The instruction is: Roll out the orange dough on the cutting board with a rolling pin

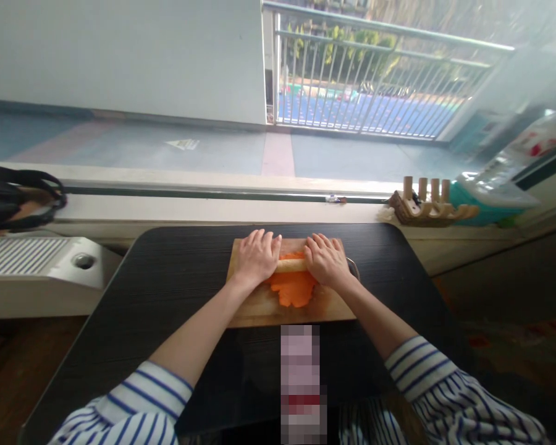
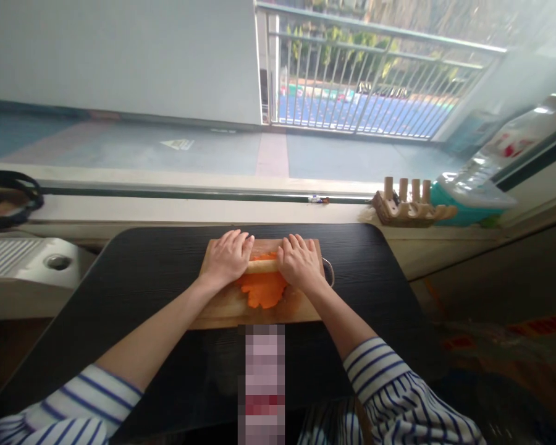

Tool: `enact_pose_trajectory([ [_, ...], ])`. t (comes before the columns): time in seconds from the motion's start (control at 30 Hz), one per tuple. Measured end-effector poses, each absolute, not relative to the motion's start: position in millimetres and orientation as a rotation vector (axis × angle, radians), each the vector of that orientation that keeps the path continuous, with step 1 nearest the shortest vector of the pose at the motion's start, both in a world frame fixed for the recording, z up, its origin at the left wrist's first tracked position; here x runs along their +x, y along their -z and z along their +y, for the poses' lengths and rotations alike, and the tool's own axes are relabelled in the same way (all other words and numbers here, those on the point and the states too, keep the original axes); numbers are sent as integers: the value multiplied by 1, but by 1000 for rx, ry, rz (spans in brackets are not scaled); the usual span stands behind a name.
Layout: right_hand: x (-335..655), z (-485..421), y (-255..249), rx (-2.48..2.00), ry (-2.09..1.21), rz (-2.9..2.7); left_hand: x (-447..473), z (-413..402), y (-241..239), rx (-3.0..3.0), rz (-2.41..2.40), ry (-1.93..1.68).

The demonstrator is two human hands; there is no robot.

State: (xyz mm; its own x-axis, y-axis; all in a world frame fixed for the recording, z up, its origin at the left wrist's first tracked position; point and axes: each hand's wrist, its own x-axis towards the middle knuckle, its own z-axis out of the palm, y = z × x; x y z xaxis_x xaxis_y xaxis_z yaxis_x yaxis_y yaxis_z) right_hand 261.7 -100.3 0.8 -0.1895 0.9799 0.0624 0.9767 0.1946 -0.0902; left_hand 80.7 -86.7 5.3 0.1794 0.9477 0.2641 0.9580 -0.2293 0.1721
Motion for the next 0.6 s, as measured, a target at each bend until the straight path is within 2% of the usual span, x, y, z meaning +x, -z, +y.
enact_pose_trajectory([
  [0.23,267,-114,0,-1904,-120,-2299,46,-112,1,-2567,-1545,566],
  [0.6,320,-146,11,-1689,-224,-2310,-1,-140,7,-2669,-1496,615],
])
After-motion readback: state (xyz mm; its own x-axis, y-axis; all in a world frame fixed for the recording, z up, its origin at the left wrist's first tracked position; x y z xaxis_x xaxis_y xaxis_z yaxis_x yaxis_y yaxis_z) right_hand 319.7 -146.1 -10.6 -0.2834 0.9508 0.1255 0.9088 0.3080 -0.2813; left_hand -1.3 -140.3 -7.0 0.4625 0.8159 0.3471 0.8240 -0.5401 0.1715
